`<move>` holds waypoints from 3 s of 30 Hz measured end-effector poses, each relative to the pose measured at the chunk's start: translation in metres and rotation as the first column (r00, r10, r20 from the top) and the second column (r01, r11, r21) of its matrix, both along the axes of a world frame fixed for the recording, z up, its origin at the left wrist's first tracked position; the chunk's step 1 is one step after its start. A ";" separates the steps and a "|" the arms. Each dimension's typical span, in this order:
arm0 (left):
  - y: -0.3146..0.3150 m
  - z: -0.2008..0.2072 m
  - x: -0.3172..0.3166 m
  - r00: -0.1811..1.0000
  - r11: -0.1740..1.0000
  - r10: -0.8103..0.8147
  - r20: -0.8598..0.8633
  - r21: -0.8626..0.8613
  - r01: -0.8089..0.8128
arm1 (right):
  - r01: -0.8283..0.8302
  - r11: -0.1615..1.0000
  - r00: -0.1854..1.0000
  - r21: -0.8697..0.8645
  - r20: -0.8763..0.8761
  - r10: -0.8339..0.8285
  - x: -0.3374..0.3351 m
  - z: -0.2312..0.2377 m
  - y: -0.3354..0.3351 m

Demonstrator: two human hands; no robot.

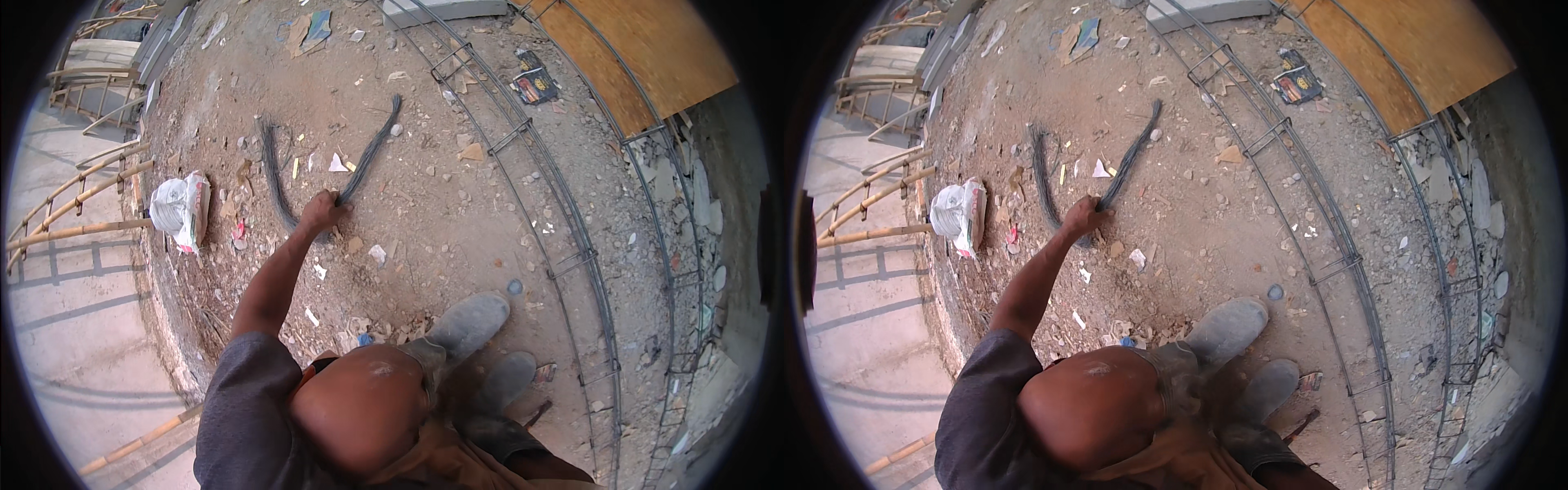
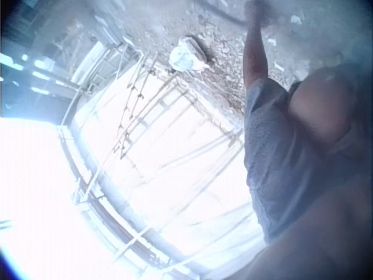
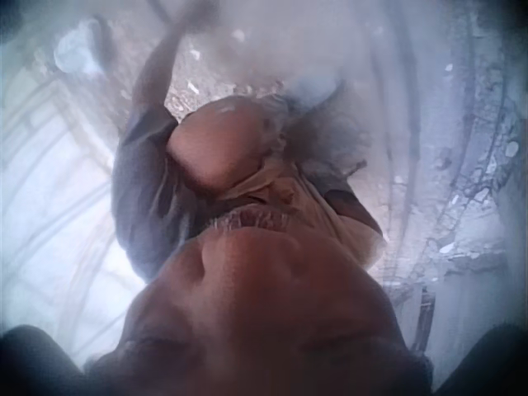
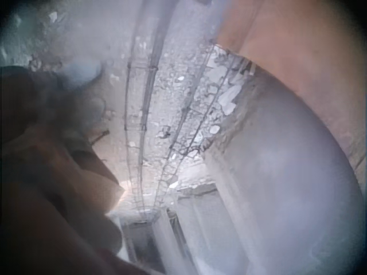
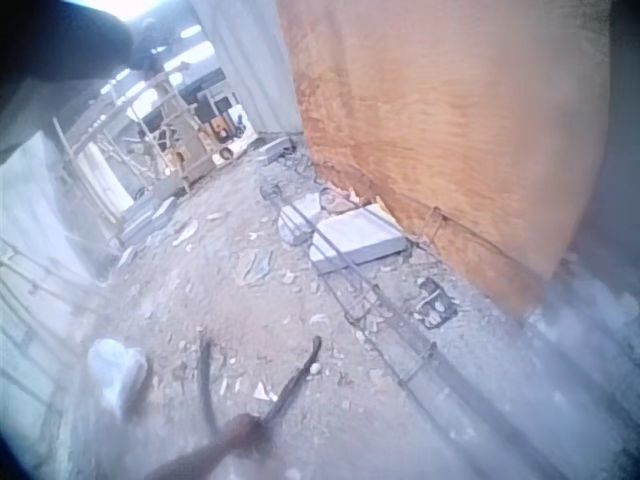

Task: The person uses a pair of pliers to twist and cut thin wire, fastening metal rebar together on a construction site.

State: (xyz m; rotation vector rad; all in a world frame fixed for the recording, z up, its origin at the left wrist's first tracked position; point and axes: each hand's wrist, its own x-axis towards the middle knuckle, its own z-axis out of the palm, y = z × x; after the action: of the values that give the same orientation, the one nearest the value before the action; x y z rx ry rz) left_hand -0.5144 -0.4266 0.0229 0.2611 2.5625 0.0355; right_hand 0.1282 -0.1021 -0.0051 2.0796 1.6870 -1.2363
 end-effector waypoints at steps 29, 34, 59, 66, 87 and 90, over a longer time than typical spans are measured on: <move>0.149 0.089 -0.070 0.507 0.430 0.856 -0.101 0.683 -0.590 | 0.101 0.894 0.993 0.436 0.005 -0.115 -0.034 0.060 0.088; 0.163 0.067 -0.072 0.607 0.527 0.790 -0.088 0.604 -0.598 | 0.700 0.650 0.639 -0.296 0.667 -0.384 0.018 0.066 -0.053; 0.230 -0.016 -0.100 0.814 0.789 0.575 -0.076 0.315 -0.528 | 0.394 0.470 0.768 -0.790 0.002 -0.641 -0.222 0.098 -0.211; 0.297 -0.063 -0.006 0.956 0.926 0.258 0.140 0.247 -0.286 | 0.448 0.612 0.733 -0.652 -0.124 -0.669 -0.187 0.045 -0.175; 0.250 -0.017 -0.024 0.958 0.773 -0.004 0.286 0.609 -0.179 | 0.629 0.771 0.722 -0.101 -0.290 -0.628 -0.141 0.119 -0.265; 0.176 0.027 -0.076 0.974 0.632 0.110 0.199 0.742 -0.224 | 0.607 0.795 0.745 -0.008 -0.344 -0.572 -0.118 0.142 -0.271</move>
State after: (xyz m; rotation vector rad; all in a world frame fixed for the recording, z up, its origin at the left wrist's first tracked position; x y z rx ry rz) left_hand -0.5907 -0.2510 0.0494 0.3097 2.2729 1.1952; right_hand 0.0097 -0.3729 0.1374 2.7288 1.2298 -1.7965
